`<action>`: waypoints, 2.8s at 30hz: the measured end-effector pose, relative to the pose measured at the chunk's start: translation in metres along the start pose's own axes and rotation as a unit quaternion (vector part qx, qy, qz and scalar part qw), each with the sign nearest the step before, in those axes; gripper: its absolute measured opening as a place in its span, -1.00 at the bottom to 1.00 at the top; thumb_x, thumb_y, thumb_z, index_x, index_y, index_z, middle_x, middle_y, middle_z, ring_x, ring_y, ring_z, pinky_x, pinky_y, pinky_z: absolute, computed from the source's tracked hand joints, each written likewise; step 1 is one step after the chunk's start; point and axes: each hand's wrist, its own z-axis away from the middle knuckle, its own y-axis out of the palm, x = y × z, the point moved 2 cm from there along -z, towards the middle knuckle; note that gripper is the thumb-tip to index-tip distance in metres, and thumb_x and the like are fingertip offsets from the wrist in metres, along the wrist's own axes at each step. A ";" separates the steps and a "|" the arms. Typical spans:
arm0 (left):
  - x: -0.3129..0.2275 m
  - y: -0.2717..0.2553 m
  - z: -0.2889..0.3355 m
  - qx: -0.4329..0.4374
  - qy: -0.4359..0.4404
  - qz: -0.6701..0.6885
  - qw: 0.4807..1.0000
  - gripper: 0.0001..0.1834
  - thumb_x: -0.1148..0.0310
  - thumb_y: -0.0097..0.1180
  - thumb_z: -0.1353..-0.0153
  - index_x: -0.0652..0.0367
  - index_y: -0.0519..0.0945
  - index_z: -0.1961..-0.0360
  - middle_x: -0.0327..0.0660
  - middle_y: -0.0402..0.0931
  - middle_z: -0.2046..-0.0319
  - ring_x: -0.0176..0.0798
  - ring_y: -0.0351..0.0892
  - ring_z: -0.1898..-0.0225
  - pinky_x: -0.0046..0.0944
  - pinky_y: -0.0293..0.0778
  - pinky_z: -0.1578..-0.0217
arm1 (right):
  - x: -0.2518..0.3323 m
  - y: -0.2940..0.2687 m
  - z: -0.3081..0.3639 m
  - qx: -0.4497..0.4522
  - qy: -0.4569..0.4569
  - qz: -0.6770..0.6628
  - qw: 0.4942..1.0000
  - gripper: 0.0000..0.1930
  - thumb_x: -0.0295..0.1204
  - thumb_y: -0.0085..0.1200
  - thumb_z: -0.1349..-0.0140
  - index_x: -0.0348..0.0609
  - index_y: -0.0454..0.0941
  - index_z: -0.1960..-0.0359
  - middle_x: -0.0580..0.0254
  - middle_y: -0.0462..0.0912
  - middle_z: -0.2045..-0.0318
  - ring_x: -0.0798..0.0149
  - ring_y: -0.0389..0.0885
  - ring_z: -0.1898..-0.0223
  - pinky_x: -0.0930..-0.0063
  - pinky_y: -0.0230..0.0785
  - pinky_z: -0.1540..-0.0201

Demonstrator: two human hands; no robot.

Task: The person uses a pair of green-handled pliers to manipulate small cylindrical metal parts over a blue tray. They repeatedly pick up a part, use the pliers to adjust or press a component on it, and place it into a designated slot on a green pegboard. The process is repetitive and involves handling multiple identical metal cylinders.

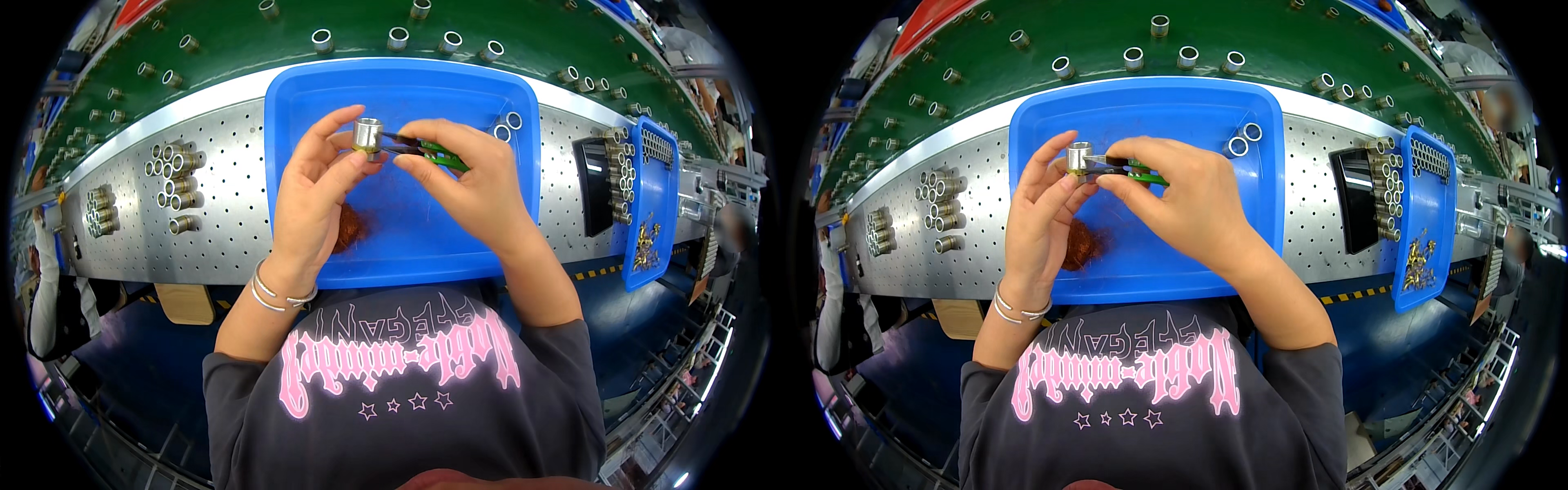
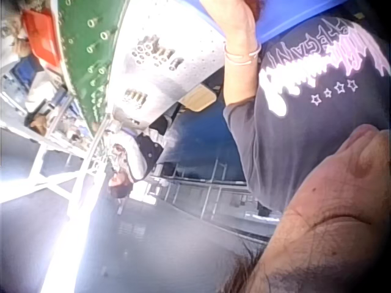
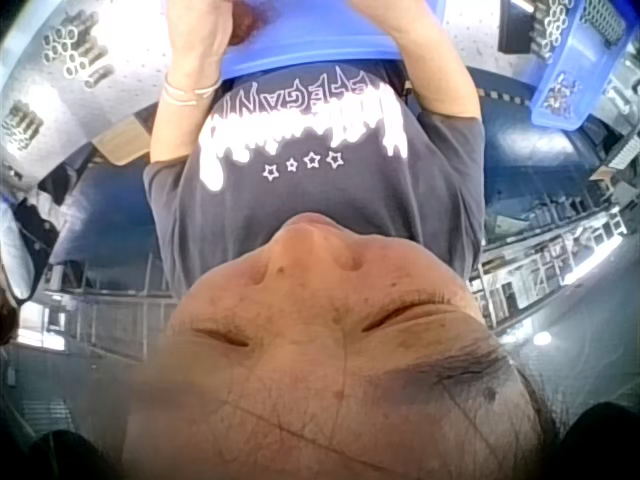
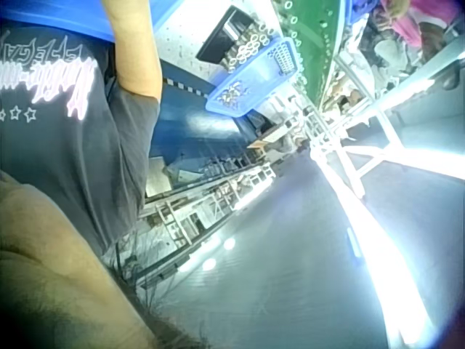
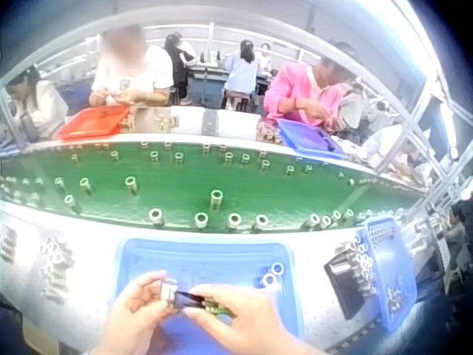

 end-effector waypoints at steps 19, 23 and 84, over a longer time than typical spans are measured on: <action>0.009 -0.002 -0.003 0.001 -0.049 0.037 0.998 -0.58 0.46 0.07 -0.18 0.18 0.35 -0.09 -0.18 0.46 0.19 -0.34 0.46 0.14 -0.35 0.39 0.09 | 0.001 0.001 -0.001 0.054 0.086 -0.039 0.994 -0.86 -0.45 0.16 0.01 -0.19 0.52 0.42 0.19 0.55 0.49 0.21 0.54 0.48 0.46 0.35 0.45; 0.011 -0.003 -0.004 0.010 -0.030 0.018 0.999 -0.58 0.46 0.03 -0.20 0.20 0.33 -0.10 -0.18 0.47 0.17 -0.35 0.45 0.12 -0.35 0.39 0.08 | 0.000 0.008 0.001 0.082 0.038 0.016 0.996 -0.86 -0.47 0.16 0.03 -0.18 0.51 0.40 0.22 0.55 0.47 0.22 0.54 0.46 0.48 0.35 0.43; 0.006 0.001 -0.003 0.004 0.016 -0.027 0.999 -0.51 0.47 0.04 -0.20 0.27 0.26 -0.15 0.02 0.49 0.10 -0.27 0.52 0.13 -0.34 0.43 0.10 | 0.009 -0.006 -0.002 0.019 -0.084 0.069 0.994 -0.77 -0.35 0.21 0.04 -0.02 0.61 0.28 0.35 0.53 0.60 0.30 0.48 0.60 0.49 0.22 0.60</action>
